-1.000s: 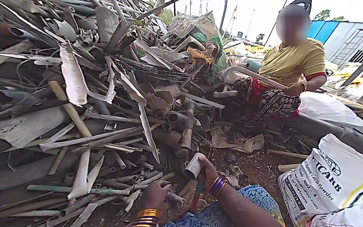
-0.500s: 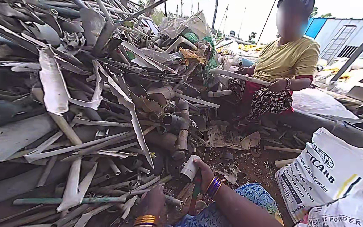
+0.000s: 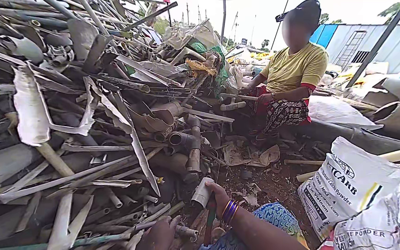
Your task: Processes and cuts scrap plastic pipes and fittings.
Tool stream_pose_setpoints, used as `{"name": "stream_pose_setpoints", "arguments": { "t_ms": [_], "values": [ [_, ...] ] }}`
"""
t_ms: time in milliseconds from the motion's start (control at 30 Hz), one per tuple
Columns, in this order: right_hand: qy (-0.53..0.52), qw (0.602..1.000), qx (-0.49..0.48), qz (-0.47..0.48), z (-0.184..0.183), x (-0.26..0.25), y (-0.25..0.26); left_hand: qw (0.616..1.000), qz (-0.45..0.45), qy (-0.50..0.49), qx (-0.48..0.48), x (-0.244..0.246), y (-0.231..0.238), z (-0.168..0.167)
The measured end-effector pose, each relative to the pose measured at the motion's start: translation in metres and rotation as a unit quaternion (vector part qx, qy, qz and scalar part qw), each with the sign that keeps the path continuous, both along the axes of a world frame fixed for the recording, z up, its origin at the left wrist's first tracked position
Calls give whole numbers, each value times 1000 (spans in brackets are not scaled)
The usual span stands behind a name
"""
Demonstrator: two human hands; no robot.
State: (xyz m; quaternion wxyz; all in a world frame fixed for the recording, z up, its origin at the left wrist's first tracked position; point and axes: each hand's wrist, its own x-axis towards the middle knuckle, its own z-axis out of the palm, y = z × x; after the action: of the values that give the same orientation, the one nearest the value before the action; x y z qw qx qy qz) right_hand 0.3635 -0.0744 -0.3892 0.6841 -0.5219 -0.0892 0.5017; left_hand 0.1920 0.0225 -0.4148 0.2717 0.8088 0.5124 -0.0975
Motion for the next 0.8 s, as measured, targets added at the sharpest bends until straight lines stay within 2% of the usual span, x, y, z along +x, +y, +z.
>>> {"name": "stream_pose_setpoints", "arguments": {
  "t_ms": [133, 233, 300, 367, 467, 633, 700, 800],
  "values": [
    [-1, 1000, 0, -6, 0, 0, 0, 998, 7, 65, 2, 5, -4, -13],
    [-25, 999, 15, -29, 2, -2, 1, 1000, 19, -15, 10, 4, 2, -11],
    [-101, 993, 46, -26, 0, -3, 1, 997, 29, -75, 21, 3, -1, 1],
    [-236, 968, 84, -9, -6, -3, 0, 992, 21, -124, 27, 1, -5, 6],
    [-421, 892, 162, -5, -17, -5, 3, 989, 37, -144, 11, 0, -5, 14],
    [-552, 808, 204, -21, -30, -12, 7, 994, 66, -88, -24, -2, -2, 30],
    [-583, 785, 211, -22, -32, -11, 8, 991, 71, -113, -12, -3, -2, 29],
    [-597, 781, 180, -15, -33, -12, 8, 979, 14, -201, -23, -6, 1, 12]
  ]
}}
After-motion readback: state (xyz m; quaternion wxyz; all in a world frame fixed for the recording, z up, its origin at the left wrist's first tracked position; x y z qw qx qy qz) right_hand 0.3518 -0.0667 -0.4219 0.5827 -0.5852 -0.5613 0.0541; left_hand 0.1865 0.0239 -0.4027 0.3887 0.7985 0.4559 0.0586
